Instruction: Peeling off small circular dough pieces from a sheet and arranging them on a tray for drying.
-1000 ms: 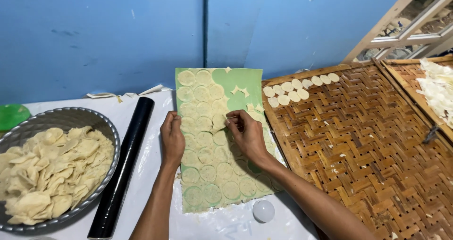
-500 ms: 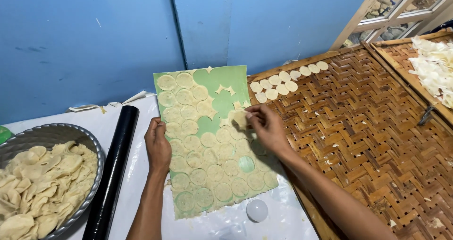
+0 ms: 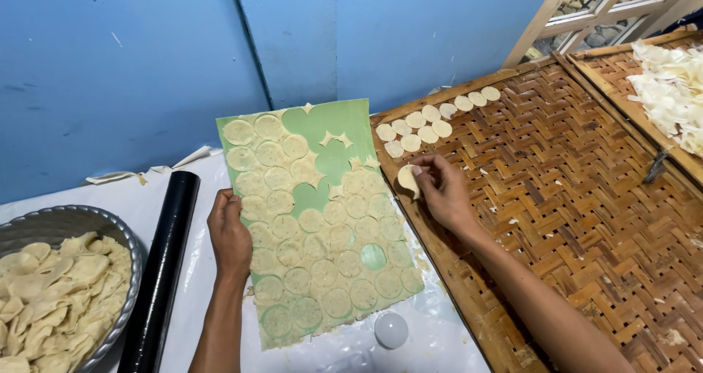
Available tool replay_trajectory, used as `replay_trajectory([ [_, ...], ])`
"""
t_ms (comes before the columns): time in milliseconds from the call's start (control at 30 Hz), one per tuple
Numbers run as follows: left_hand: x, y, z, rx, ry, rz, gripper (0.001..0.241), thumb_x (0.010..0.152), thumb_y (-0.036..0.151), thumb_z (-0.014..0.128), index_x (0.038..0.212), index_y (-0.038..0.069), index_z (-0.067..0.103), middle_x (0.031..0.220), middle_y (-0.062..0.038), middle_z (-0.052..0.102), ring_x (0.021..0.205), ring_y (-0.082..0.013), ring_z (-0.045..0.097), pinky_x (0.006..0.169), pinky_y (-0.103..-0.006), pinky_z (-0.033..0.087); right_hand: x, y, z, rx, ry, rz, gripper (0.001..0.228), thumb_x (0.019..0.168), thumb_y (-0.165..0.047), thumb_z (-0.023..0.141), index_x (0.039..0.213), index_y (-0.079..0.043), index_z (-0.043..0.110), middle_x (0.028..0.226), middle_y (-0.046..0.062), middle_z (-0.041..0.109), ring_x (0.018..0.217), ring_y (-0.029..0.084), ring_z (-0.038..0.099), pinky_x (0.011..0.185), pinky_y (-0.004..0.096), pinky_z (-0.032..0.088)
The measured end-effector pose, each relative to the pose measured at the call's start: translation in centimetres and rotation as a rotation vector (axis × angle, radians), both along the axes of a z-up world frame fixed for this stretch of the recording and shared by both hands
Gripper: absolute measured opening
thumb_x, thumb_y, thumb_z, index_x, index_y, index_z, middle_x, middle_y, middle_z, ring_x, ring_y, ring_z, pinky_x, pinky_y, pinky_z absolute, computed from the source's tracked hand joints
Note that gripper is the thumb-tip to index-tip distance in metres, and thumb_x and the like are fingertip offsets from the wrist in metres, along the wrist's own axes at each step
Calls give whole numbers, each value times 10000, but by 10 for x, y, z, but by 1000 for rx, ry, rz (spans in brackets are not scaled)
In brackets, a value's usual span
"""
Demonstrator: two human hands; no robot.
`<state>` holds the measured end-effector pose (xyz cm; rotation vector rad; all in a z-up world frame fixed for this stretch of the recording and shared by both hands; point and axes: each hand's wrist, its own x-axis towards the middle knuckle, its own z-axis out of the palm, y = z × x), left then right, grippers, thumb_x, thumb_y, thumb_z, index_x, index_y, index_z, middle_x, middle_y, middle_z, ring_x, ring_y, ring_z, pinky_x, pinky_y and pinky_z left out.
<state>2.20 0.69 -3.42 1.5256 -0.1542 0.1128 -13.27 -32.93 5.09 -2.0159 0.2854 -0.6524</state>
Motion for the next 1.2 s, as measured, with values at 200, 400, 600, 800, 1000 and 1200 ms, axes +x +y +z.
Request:
replay_trajectory([
  [200,2,0,-3,-11,1,0,190,1007,150,423,947,96,595,745,-25,551,728,-117,530,755,-275,448,13,-4,-18,-114,22,1,162,983,-151,699,1131,-99,738,850,140,700,830,261,696,758,434,592],
  [400,-3,-2,2,-9,2,-1,193,1002,153,422,947,93,597,754,-20,538,749,-124,517,784,-286,443,14,12,-8,-69,41,64,167,991,-139,669,1138,-83,724,874,170,699,855,262,684,757,428,610],
  [600,-3,-3,3,1,-16,1,195,995,136,423,930,89,601,747,-28,524,759,-138,512,790,-299,442,3,35,5,-253,180,227,218,1018,-189,596,1182,-70,678,1011,241,750,954,434,736,803,569,605],
  [800,-5,-5,11,-1,-12,4,194,994,131,419,917,100,595,747,-9,501,767,-136,495,806,-294,432,3,67,34,-344,140,287,204,1000,-122,567,1173,-66,659,1015,252,760,931,465,730,803,561,587],
  [1000,-6,-5,13,-12,-8,4,193,986,145,427,911,105,600,741,-8,511,763,-138,499,797,-298,432,13,28,10,-336,64,62,183,989,-187,644,1141,-98,692,974,199,746,938,416,723,809,520,574],
  [1200,-1,-4,5,-12,-15,8,187,991,143,435,924,105,605,744,-4,513,764,-125,497,789,-282,426,40,-80,-53,-439,47,-214,124,971,-88,693,1077,-35,726,963,242,706,952,452,697,837,532,540],
])
